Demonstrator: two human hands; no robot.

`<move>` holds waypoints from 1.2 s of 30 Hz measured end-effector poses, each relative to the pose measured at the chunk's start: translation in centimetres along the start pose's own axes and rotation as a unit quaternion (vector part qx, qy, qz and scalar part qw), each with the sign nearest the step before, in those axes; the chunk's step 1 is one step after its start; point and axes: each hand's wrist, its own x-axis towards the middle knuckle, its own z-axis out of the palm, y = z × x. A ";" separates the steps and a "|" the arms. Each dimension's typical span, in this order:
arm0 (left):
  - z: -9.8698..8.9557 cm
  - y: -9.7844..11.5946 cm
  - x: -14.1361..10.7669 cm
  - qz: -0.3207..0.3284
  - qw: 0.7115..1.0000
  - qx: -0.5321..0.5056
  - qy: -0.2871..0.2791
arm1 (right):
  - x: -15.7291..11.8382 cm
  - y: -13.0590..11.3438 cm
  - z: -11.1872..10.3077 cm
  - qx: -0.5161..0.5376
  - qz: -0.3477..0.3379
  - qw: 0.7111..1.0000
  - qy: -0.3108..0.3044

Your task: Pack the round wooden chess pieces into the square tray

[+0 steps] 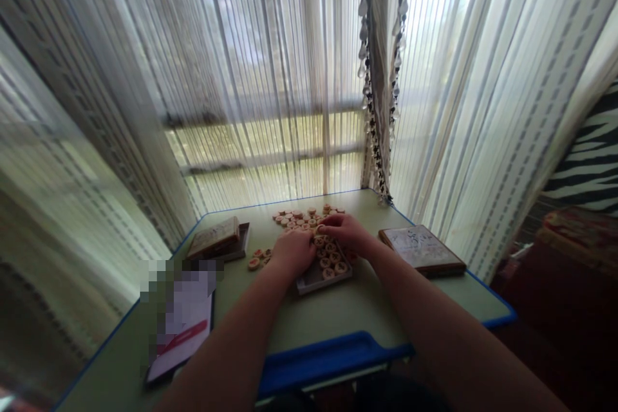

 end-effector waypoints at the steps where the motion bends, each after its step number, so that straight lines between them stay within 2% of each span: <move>1: 0.0 0.0 0.0 0.001 1.000 0.000 0.000 | 0.0 0.1 0.0 -0.004 0.003 1.000 -0.006; 6: 0.1 0.1 0.0 0.005 1.000 -0.003 -0.001 | -0.1 0.3 0.1 -0.039 0.012 0.998 -0.041; 16: 0.0 -0.1 0.0 -0.005 1.000 -0.024 -0.013 | -0.5 -0.3 -0.1 -0.045 0.016 0.997 -0.065; 20: -0.1 -0.1 0.0 -0.013 0.999 -0.027 -0.019 | -0.5 -0.2 0.0 -0.035 0.004 0.996 -0.079; 27: -0.2 0.1 0.1 -0.020 0.999 -0.025 -0.027 | -0.6 0.1 -0.2 -0.085 -0.031 0.991 -0.103; 36: -0.1 0.0 0.1 -0.022 0.999 -0.025 -0.023 | -1.0 0.0 -0.1 -0.125 -0.022 0.984 -0.122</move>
